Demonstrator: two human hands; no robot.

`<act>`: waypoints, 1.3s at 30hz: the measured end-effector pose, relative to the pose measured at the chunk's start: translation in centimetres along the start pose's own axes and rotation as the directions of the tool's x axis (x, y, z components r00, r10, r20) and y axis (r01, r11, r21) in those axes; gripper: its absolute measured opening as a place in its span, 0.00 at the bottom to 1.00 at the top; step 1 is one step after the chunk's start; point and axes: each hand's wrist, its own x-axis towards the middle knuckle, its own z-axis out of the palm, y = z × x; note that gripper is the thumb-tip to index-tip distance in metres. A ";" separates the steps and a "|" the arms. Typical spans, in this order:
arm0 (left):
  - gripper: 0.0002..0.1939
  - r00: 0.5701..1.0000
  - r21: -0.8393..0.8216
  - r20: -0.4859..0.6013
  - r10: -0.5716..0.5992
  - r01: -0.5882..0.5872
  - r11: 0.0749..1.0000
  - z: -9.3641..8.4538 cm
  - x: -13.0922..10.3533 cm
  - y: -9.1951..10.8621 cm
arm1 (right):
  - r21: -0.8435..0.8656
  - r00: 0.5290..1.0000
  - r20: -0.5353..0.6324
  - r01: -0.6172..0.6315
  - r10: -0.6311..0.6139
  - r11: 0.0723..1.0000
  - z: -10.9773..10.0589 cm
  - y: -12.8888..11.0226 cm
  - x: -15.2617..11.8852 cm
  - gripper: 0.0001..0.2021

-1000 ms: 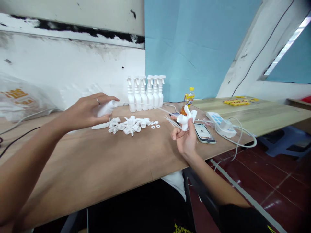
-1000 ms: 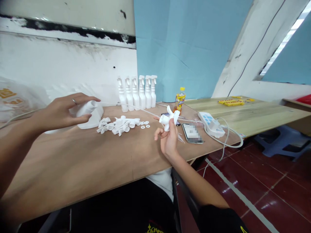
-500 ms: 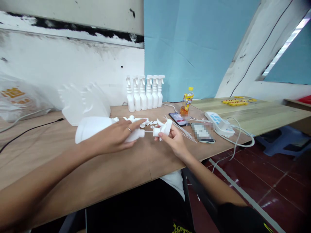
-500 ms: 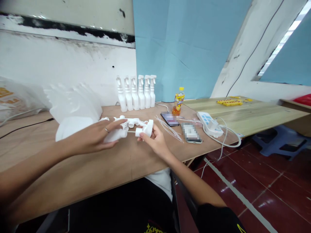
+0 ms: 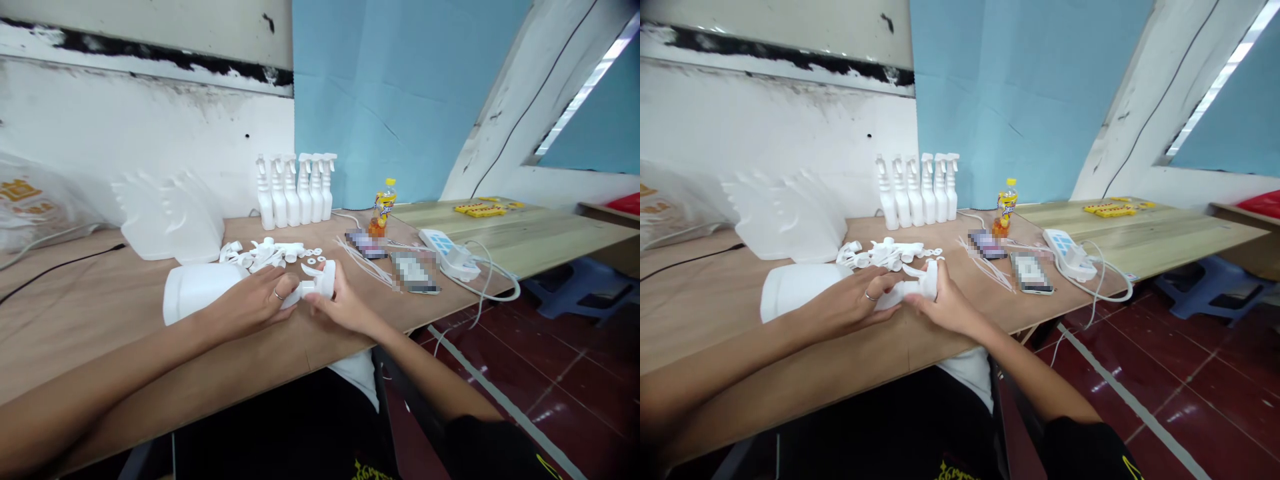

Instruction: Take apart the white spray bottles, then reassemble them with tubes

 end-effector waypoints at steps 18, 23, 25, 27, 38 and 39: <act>0.12 0.999 -0.012 -0.014 -0.045 0.045 0.999 0.0 0.3 0.6 | 0.135 0.990 -0.141 -0.003 0.022 0.991 0.3 -1.4 0.2 0.22; 0.10 0.999 -0.070 0.014 -0.047 0.048 0.996 -0.2 0.3 1.3 | 0.243 0.985 -0.032 -0.158 0.170 0.957 0.6 -1.8 -0.2 0.17; 0.09 0.999 -0.080 0.007 -0.050 0.050 0.995 -0.1 0.2 1.5 | 0.250 0.977 -0.012 -0.201 0.211 0.947 0.6 -1.8 -0.3 0.18; 0.09 0.999 -0.065 -0.006 -0.038 0.038 0.997 0.1 0.2 1.5 | 0.240 0.973 0.006 -0.225 0.230 0.945 0.4 -1.8 -0.3 0.18; 0.29 0.984 -0.036 -0.092 -0.150 0.148 0.988 0.4 -0.2 1.1 | 0.015 0.998 -0.003 -0.057 0.057 0.998 -2.9 -1.9 0.1 0.15; 0.27 0.977 -0.041 -0.119 -0.177 0.173 0.984 0.2 -0.2 0.9 | -0.069 0.996 -0.085 -0.031 0.025 0.997 -4.7 -1.8 -0.1 0.18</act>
